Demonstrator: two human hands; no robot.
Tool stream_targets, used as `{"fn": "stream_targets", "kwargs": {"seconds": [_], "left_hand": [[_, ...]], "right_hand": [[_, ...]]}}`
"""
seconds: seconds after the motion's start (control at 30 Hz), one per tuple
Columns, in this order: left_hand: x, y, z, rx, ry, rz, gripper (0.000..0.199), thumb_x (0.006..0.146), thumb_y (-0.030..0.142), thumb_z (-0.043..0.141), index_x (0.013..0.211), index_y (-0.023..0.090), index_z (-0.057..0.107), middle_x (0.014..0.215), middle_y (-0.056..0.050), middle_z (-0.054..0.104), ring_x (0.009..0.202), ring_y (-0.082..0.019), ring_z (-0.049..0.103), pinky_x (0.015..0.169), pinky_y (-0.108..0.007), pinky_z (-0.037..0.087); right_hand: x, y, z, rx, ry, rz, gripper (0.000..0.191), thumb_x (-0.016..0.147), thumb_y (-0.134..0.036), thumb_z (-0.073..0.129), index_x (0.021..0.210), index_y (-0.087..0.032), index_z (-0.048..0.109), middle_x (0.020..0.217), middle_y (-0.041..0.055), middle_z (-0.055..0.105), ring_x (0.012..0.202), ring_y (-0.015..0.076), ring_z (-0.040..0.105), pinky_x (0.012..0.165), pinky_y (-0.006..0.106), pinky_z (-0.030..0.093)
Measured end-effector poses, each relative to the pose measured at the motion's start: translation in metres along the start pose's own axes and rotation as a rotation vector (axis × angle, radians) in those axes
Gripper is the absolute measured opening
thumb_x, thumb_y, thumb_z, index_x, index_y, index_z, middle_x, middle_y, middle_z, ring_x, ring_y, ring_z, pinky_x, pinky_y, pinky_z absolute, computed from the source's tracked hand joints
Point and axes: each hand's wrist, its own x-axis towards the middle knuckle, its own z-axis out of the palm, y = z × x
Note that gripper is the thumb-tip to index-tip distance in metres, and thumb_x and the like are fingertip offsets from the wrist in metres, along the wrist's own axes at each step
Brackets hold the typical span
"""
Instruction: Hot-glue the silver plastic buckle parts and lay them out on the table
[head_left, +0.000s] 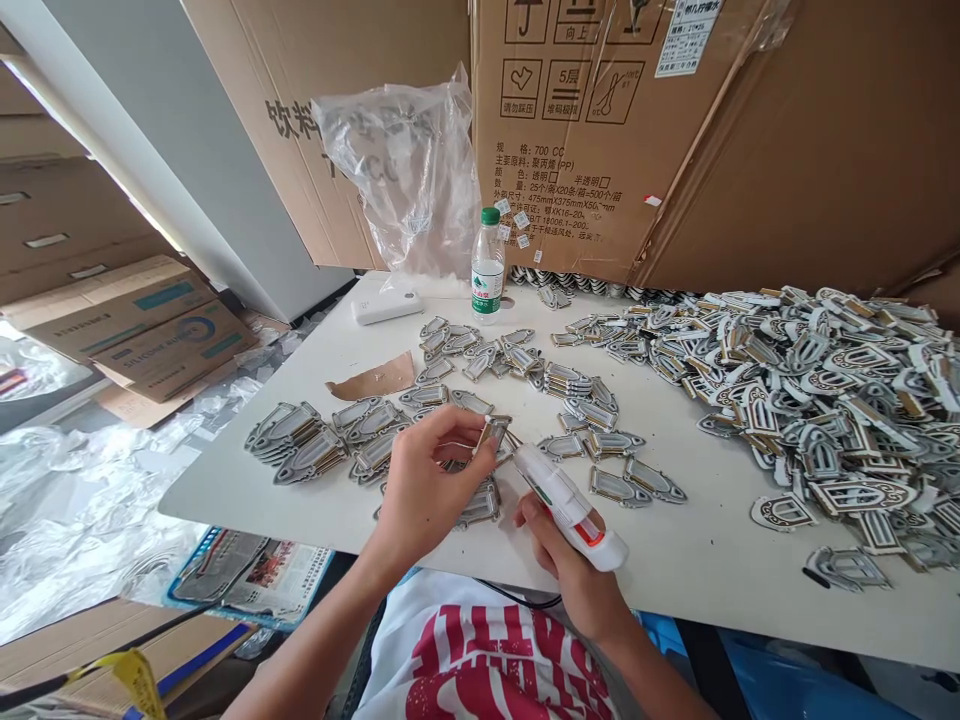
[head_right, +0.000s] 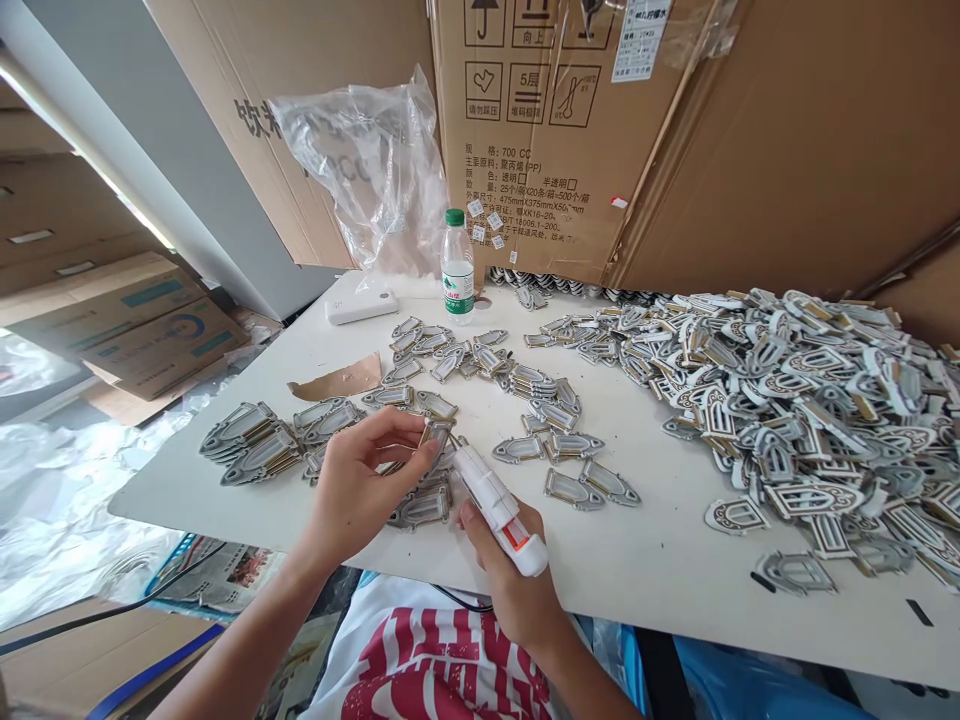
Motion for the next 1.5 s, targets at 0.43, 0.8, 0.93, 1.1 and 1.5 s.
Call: {"fn": "stream_targets", "kwargs": {"seconds": [0.43, 0.8, 0.93, 1.1, 1.5], "left_hand": [[0.004, -0.004, -0.007, 0.147, 0.022, 0.192, 0.006, 0.093, 0.018, 0.075, 0.092, 0.023, 0.076, 0.087, 0.0, 0.075, 0.077, -0.014, 0.072, 0.074, -0.027, 0.068], [0.033, -0.021, -0.075, 0.312, 0.269, 0.073, 0.019, 0.092, 0.036, 0.081, 0.109, 0.028, 0.083, 0.102, -0.001, 0.086, 0.089, -0.022, 0.081, 0.091, -0.04, 0.066], [0.046, -0.032, -0.11, 0.587, 0.296, 0.056, 0.022, 0.092, 0.037, 0.079, 0.112, 0.029, 0.081, 0.094, 0.0, 0.086, 0.092, -0.025, 0.082, 0.097, -0.043, 0.063], [0.064, -0.036, -0.133, 0.788, 0.155, -0.029, 0.016, 0.094, 0.038, 0.073, 0.103, 0.027, 0.081, 0.093, -0.002, 0.086, 0.093, -0.029, 0.081, 0.095, -0.045, 0.06], [0.105, -0.06, -0.156, 0.89, -0.215, -0.323, 0.017, 0.076, 0.033, 0.075, 0.091, 0.03, 0.082, 0.098, 0.0, 0.089, 0.104, -0.032, 0.082, 0.091, -0.04, 0.059]], "right_hand": [[-0.001, -0.016, -0.005, 0.057, -0.138, 0.051, 0.05, 0.097, -0.067, 0.078, 0.108, -0.018, 0.082, 0.084, 0.0022, 0.065, 0.053, 0.0076, 0.029, 0.048, 0.027, 0.027], [-0.002, -0.012, -0.004, 0.073, -0.113, -0.01, 0.047, 0.1, -0.066, 0.076, 0.102, -0.019, 0.081, 0.082, 0.0013, 0.065, 0.051, 0.0072, 0.031, 0.047, 0.027, 0.028], [-0.002, -0.012, -0.001, 0.065, -0.092, -0.022, 0.05, 0.099, -0.067, 0.075, 0.098, -0.017, 0.079, 0.079, 0.0012, 0.064, 0.051, 0.0071, 0.03, 0.047, 0.027, 0.027], [-0.001, -0.011, -0.001, 0.063, -0.084, -0.031, 0.051, 0.1, -0.067, 0.073, 0.093, -0.017, 0.077, 0.072, -0.0005, 0.06, 0.05, 0.0079, 0.029, 0.049, 0.029, 0.025], [0.003, -0.012, 0.001, 0.091, -0.052, -0.03, 0.051, 0.098, -0.068, 0.076, 0.095, -0.017, 0.079, 0.076, 0.0007, 0.063, 0.049, 0.007, 0.032, 0.047, 0.026, 0.03]]}}
